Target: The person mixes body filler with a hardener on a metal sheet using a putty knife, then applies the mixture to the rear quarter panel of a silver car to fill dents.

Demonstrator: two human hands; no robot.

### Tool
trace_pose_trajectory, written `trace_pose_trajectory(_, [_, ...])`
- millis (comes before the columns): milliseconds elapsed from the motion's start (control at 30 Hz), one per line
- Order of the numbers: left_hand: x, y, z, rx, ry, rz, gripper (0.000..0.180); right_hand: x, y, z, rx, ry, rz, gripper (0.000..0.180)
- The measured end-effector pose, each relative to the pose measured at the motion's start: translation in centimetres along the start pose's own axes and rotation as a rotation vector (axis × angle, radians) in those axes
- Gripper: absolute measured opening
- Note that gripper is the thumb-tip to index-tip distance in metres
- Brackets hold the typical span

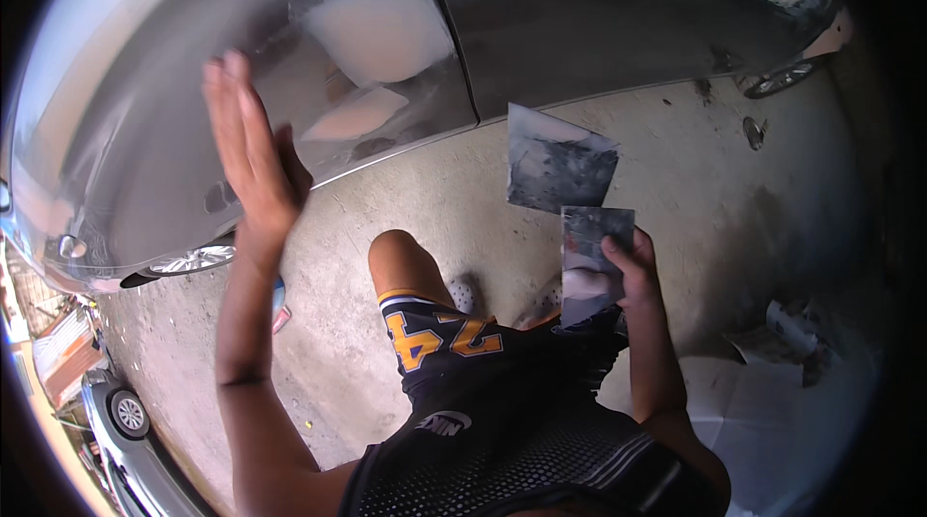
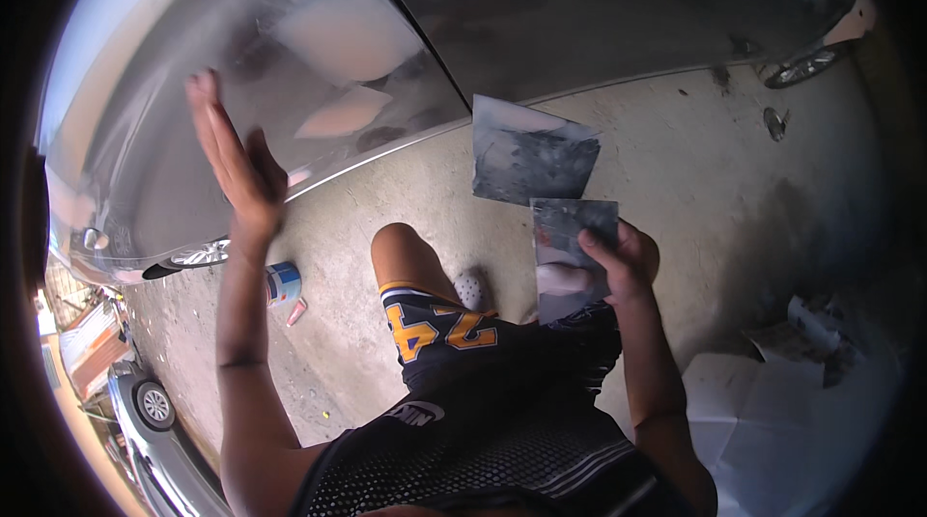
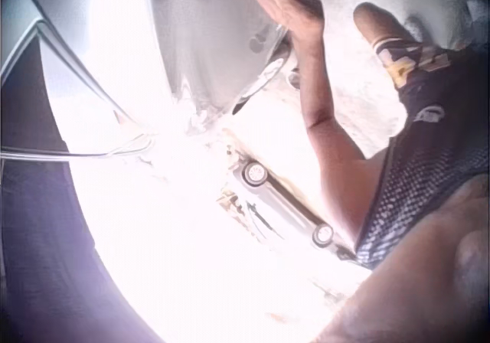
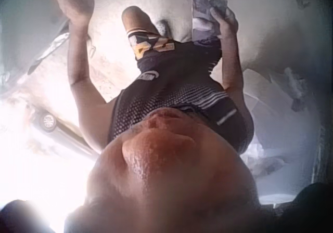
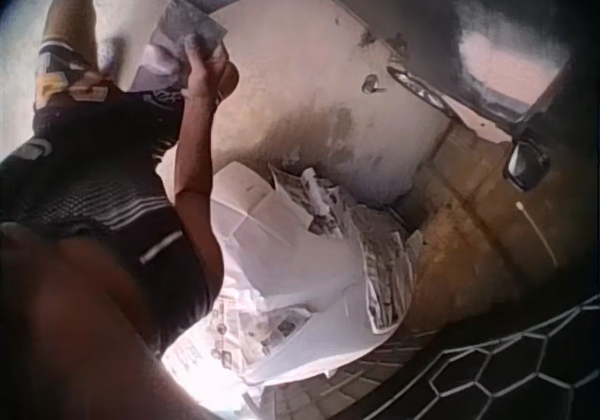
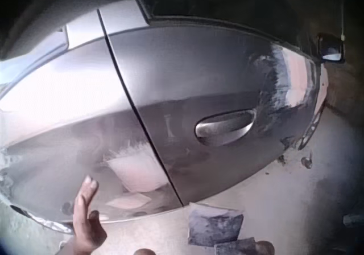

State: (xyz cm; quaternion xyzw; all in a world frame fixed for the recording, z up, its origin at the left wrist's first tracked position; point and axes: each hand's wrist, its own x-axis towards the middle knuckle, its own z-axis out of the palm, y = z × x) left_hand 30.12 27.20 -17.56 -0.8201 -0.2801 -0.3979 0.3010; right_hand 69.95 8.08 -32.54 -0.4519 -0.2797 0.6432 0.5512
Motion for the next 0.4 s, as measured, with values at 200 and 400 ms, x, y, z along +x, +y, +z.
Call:
trace_pose_trajectory(200, [-5.3,0.0,11.0,0.4,-0.188,0.059,0.079,5.0,5.4,-4.5,0.032,-0.139,-0.168,0.035])
trace_pose_trajectory(400, [-5.3,-1.7,9.9,0.538,-0.387,0.316,0.092,4.7,7.0,-6.9,0.047,-0.201,-0.161,0.044])
